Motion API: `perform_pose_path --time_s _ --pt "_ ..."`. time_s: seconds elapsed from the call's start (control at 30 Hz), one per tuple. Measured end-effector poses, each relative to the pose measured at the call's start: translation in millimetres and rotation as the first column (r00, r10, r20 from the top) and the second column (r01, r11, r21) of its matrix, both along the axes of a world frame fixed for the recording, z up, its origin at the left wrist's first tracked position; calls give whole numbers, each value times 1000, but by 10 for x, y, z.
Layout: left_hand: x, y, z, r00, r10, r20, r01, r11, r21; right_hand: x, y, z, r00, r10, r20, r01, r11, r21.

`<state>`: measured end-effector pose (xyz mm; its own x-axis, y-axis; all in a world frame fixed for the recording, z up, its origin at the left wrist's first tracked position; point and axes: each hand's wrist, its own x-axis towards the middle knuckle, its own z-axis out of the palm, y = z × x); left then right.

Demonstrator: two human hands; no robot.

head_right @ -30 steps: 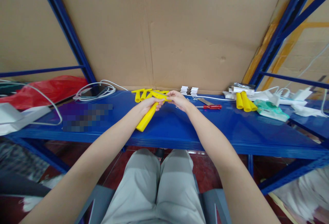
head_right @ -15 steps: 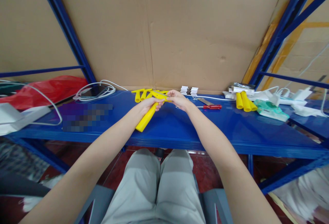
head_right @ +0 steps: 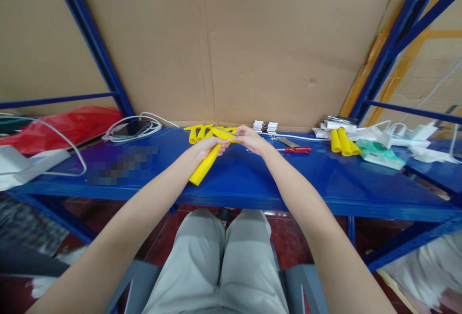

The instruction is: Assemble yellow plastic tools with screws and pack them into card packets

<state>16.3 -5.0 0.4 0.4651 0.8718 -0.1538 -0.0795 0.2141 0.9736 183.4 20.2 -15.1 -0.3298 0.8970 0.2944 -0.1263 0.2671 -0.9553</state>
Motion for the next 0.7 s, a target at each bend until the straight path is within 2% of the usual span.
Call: perform_pose_path --time_s 0.27,0.47,0.7 --pt "30 -29 16 1000 23 7 -23 1000 0 -33 22 -35 996 -91 3 91 996 8" --pt "31 -26 20 999 22 44 -22 1000 19 44 4 1 1000 -19 -10 19 1000 -13" --pt "34 -39 12 1000 -13 -5 13 1000 -10 171 -5 27 995 -5 97 14 996 -84"
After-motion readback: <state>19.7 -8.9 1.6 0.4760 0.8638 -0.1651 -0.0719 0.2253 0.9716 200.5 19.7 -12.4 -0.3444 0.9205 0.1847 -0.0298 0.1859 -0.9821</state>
